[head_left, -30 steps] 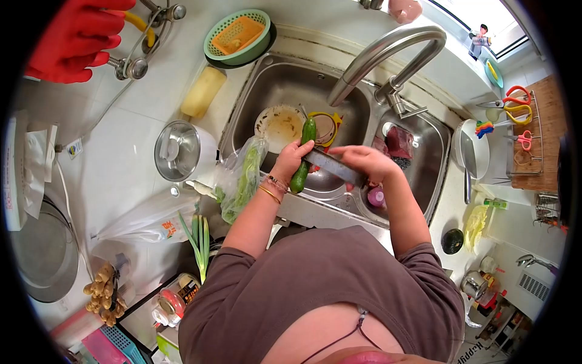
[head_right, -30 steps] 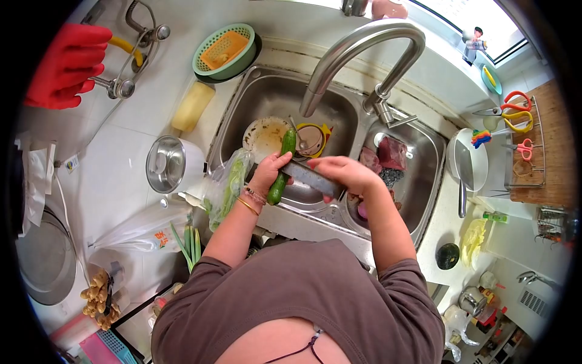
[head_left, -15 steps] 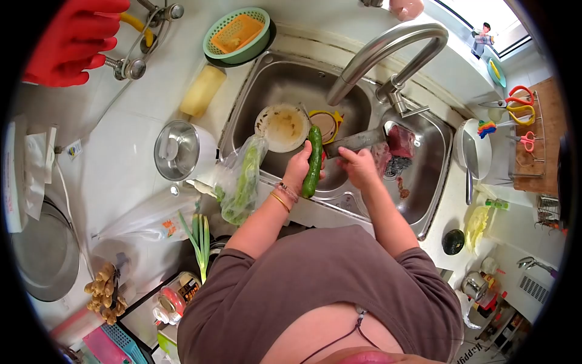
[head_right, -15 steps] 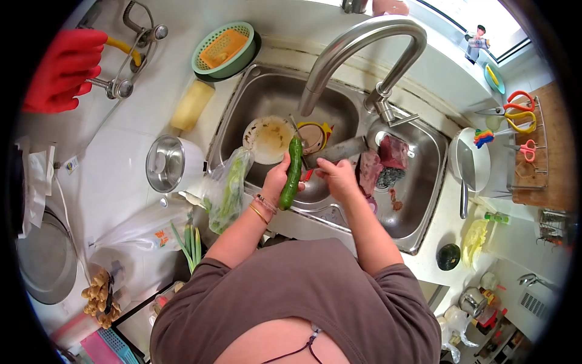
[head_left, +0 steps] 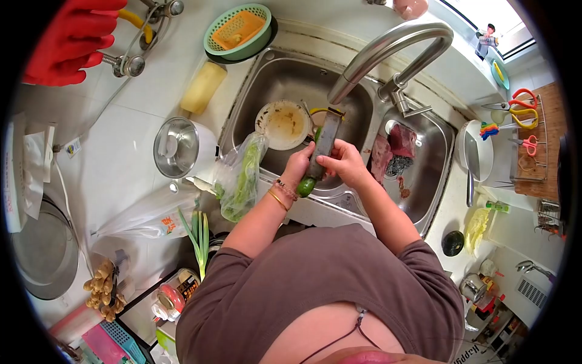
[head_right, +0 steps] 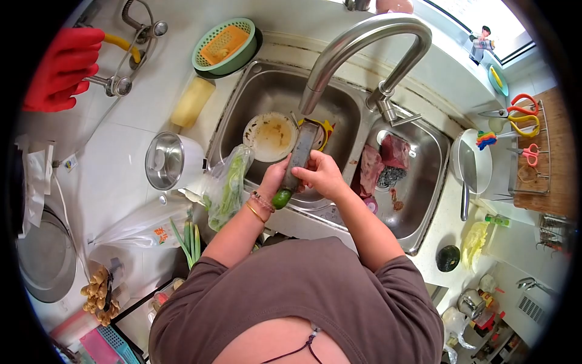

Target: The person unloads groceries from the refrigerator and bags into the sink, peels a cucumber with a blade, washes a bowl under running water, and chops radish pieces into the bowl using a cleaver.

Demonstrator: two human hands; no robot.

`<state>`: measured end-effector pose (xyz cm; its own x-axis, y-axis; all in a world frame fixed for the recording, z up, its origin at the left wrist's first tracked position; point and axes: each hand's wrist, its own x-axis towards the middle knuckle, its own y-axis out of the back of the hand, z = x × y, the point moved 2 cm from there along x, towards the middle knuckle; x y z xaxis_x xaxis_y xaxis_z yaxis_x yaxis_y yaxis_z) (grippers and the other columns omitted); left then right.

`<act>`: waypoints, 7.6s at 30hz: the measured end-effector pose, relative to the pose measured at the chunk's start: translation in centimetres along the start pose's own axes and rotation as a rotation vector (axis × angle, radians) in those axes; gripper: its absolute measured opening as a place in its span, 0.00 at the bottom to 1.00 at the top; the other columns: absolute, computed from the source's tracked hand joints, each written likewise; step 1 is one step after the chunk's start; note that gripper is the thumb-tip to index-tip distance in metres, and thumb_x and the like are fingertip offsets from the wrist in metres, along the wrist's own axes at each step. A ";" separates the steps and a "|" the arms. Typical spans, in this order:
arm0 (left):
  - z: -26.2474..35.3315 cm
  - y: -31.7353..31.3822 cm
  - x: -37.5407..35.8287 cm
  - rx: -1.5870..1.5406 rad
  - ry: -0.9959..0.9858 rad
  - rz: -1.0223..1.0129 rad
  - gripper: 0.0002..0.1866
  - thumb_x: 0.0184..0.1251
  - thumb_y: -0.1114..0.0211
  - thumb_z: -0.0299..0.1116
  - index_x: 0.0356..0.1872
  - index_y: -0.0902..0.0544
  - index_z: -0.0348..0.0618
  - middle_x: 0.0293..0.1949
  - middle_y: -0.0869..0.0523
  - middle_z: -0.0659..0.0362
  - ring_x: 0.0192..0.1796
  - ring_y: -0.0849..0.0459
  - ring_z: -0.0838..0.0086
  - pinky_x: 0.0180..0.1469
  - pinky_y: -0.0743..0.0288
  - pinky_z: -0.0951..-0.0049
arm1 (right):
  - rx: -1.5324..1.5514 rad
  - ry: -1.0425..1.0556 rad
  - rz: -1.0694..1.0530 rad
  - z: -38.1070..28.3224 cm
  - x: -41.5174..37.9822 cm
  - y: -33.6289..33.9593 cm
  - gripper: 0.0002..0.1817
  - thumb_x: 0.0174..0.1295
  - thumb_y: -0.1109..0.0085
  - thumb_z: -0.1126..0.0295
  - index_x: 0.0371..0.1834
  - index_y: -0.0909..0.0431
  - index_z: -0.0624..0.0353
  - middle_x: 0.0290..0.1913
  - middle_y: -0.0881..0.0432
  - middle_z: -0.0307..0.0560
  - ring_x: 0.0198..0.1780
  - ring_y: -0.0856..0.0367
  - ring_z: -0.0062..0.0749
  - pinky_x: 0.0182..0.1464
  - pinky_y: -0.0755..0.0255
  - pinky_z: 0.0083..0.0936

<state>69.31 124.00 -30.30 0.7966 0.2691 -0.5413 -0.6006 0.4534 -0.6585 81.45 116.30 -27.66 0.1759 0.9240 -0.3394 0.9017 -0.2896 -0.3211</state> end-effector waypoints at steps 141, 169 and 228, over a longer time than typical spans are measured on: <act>0.0 0.4 -0.8 -0.257 0.215 0.053 0.18 0.74 0.56 0.49 0.44 0.29 0.44 0.27 0.29 0.57 0.24 0.34 0.76 0.23 0.37 0.81 | -0.089 0.223 0.609 2.5 3.9 5.6 0.07 0.54 0.35 0.74 0.32 0.24 0.63 0.28 0.19 0.41 0.28 0.24 0.19 0.30 0.31 0.16; 0.1 -0.3 -0.2 -0.040 0.035 0.182 0.21 0.73 0.53 0.52 0.40 0.27 0.42 0.29 0.27 0.58 0.27 0.29 0.72 0.25 0.31 0.75 | 0.293 0.034 0.218 2.5 0.2 0.8 0.09 0.54 0.33 0.72 0.34 0.24 0.58 0.23 0.25 0.32 0.19 0.33 0.12 0.19 0.44 0.14; 0.2 0.1 -0.1 -0.022 -0.005 0.255 0.24 0.73 0.54 0.54 0.43 0.23 0.40 0.29 0.20 0.55 0.25 0.20 0.73 0.25 0.25 0.74 | 0.271 0.058 0.070 -0.3 -1.5 -1.8 0.09 0.57 0.36 0.73 0.39 0.25 0.61 0.30 0.19 0.38 0.26 0.23 0.17 0.26 0.29 0.15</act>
<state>69.16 124.22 -30.17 0.6197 0.3765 -0.6887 -0.7833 0.3518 -0.5125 79.62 115.52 -26.34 0.2634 0.9099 -0.3204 0.7496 -0.4022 -0.5257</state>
